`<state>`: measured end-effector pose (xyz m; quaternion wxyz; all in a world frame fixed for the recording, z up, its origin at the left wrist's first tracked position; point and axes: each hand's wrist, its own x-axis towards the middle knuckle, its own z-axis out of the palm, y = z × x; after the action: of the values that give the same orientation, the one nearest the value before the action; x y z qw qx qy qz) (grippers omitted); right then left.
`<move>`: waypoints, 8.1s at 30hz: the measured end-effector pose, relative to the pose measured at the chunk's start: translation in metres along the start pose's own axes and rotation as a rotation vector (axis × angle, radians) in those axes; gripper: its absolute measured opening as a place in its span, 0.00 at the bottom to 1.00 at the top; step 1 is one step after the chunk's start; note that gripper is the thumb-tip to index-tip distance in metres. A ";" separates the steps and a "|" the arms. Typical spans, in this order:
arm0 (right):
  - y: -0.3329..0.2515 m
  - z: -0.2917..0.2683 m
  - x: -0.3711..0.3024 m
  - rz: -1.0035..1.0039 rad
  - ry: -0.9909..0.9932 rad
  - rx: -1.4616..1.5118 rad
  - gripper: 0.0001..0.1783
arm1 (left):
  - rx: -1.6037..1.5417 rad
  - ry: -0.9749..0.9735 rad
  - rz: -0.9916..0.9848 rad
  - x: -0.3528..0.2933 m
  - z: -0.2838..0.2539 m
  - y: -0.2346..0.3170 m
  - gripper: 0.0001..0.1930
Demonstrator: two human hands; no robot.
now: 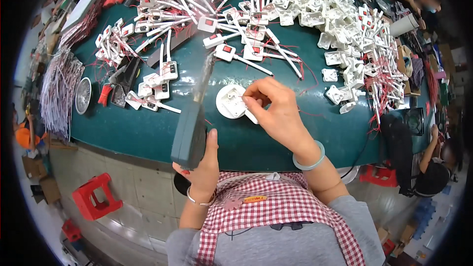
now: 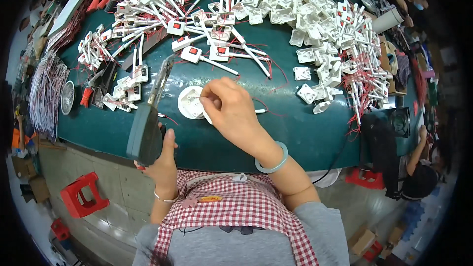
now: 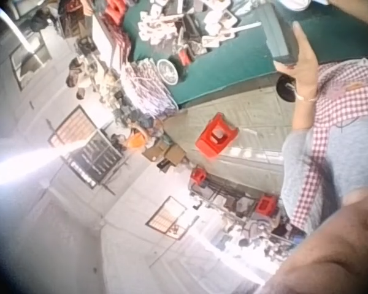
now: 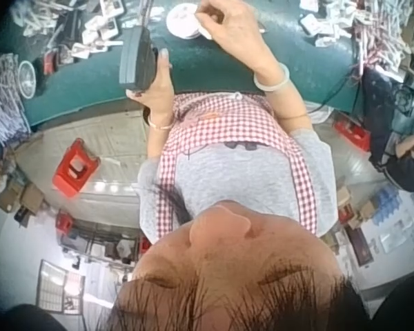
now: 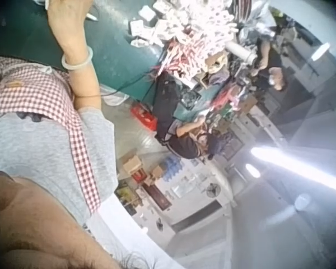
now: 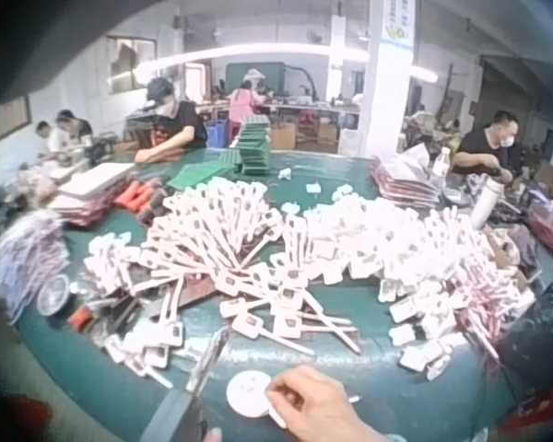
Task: Soldering wires onto small electronic components at an assembly line station.
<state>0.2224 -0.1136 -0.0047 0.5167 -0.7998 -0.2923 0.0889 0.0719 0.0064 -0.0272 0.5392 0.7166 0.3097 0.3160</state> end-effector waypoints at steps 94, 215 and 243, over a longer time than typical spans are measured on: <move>-0.004 0.029 0.004 -0.129 0.130 -0.297 0.07 | -0.027 -0.058 0.123 0.040 0.044 -0.012 0.16; -0.006 0.015 0.000 -0.166 0.031 -0.097 0.05 | -0.064 -0.117 0.112 0.057 0.044 -0.011 0.12; 0.002 0.027 0.000 -0.168 0.054 -0.142 0.07 | 0.174 -0.114 0.081 -0.036 -0.055 -0.001 0.11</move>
<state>0.2110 -0.0936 -0.0182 0.4721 -0.8091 -0.3499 0.0025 0.0071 0.0104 -0.0208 0.4783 0.7895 0.2758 0.2681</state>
